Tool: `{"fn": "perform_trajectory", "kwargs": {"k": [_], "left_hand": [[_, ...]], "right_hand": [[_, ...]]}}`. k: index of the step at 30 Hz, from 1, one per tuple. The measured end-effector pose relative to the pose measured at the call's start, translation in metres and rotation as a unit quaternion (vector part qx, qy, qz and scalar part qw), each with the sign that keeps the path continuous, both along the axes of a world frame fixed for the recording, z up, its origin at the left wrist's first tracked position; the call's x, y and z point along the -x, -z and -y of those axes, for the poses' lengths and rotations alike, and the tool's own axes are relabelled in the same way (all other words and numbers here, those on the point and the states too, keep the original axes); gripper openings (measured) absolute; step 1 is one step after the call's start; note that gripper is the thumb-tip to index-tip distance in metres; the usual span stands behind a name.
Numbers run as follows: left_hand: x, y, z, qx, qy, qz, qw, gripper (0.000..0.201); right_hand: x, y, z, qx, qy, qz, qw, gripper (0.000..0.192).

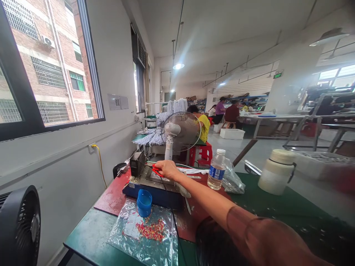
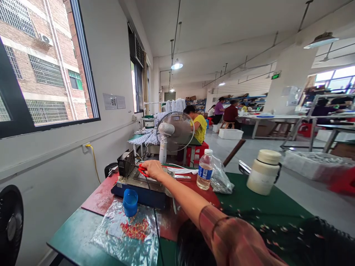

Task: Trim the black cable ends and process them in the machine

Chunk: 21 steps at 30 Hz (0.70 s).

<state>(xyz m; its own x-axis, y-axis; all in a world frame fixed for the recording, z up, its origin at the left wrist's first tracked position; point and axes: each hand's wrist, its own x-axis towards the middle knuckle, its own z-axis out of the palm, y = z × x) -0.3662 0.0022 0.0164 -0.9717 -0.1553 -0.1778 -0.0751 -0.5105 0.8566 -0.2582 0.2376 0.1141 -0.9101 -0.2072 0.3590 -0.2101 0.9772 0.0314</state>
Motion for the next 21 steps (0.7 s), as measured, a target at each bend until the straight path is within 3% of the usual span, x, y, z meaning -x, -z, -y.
{"fn": "perform_trajectory", "kwargs": {"k": [2,6,11,14,21], "left_hand": [[0.002,-0.001,-0.004,0.013,0.019,-0.018,1.0,0.057],[0.005,-0.002,-0.009,0.043,0.069,-0.059,0.995,0.031],[0.012,-0.007,-0.013,0.072,0.122,-0.107,0.984,0.019],[0.013,-0.01,-0.015,0.078,0.131,-0.127,0.98,0.025],[0.002,-0.01,-0.002,0.059,0.117,-0.151,0.98,0.059]], "right_hand": [[0.0,-0.001,0.0,-0.005,-0.02,0.003,1.0,0.016],[0.001,-0.004,0.001,-0.013,-0.053,0.012,0.998,0.015],[0.0,-0.008,0.001,-0.016,-0.076,0.018,0.997,0.015],[0.001,-0.008,0.001,-0.017,-0.082,0.017,0.996,0.014],[0.001,-0.006,-0.001,-0.007,-0.066,0.001,0.998,0.016]]}}
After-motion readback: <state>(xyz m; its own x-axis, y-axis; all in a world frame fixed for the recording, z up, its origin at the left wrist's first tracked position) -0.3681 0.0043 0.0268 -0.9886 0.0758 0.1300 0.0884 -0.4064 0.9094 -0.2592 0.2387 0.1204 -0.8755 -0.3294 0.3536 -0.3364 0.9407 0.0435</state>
